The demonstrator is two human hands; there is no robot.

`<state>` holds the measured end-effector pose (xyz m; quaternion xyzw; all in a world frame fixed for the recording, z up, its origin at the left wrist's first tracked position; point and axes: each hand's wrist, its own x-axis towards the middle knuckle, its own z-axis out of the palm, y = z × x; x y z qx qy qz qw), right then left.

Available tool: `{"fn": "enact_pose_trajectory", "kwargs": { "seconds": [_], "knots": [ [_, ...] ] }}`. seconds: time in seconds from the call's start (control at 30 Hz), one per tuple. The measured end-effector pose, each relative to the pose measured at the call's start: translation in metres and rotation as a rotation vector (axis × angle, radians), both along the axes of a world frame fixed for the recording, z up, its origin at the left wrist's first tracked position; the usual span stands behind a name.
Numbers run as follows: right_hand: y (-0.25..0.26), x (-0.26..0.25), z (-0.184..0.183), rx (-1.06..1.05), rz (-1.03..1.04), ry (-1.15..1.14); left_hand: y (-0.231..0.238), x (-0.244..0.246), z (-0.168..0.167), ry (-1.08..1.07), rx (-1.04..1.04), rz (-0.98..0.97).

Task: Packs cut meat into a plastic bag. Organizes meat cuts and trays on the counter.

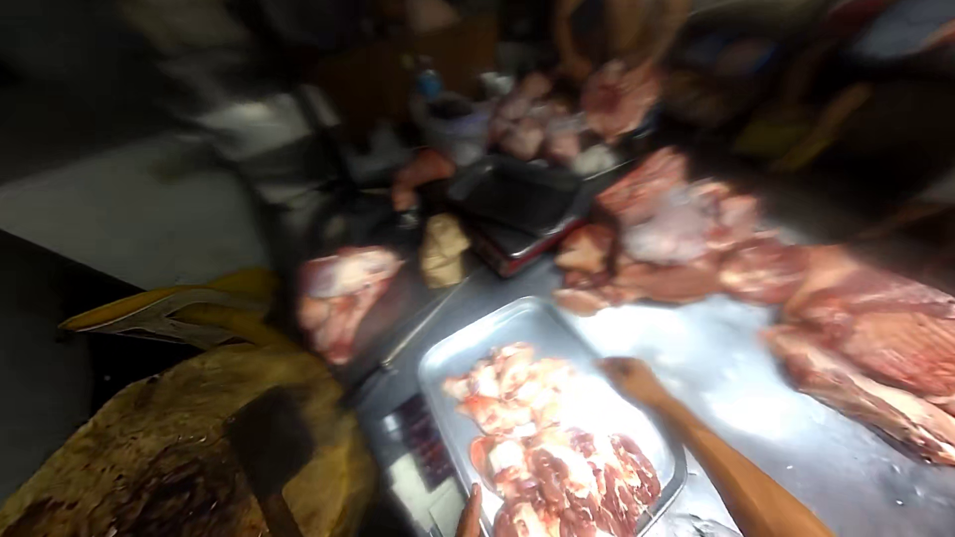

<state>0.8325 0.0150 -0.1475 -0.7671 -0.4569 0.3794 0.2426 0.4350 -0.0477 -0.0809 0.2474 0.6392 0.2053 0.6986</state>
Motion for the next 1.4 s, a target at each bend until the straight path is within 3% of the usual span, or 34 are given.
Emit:
{"fn": "enact_pose_trajectory", "kwargs": {
  "seconds": [0.17,0.27,0.37,0.47,0.57,0.63,0.8,0.97,1.07,1.27,1.4],
  "knots": [
    [0.029,0.031,0.018,-0.158,0.055,-0.183,0.018,0.054,0.001,-0.070,-0.007,0.165],
    [0.024,0.044,0.022,-0.115,0.023,-0.238,0.030,0.082,-0.003,-0.083,-0.017,0.229],
    [-0.004,0.042,0.019,0.096,-0.194,-0.219,0.031,0.092,-0.014,-0.108,-0.062,0.228],
    [-0.056,0.022,0.020,0.292,-0.541,-0.149,0.019,0.085,-0.013,-0.099,-0.104,0.192],
    [-0.122,-0.036,0.034,0.393,-0.883,0.005,-0.004,0.059,0.015,-0.143,0.003,0.050],
    [-0.160,-0.092,0.032,0.332,-0.989,0.128,-0.010,0.041,0.033,-0.194,0.098,-0.038],
    [-0.198,-0.208,0.014,0.030,-0.870,0.464,-0.027,0.010,0.024,-0.261,0.280,-0.392],
    [-0.185,-0.234,0.012,-0.035,-0.826,0.410,-0.053,-0.024,0.034,-0.405,0.200,-0.994],
    [-0.179,-0.233,0.008,-0.010,-0.883,0.386,-0.061,-0.045,0.036,-0.396,0.243,-1.249],
    [-0.181,-0.251,0.002,0.085,-0.994,0.298,-0.066,-0.100,0.006,-0.019,0.487,-1.415],
    [-0.208,-0.274,0.010,0.153,-0.910,0.253,-0.069,-0.139,-0.002,0.179,0.513,-1.476]
  ]
}}
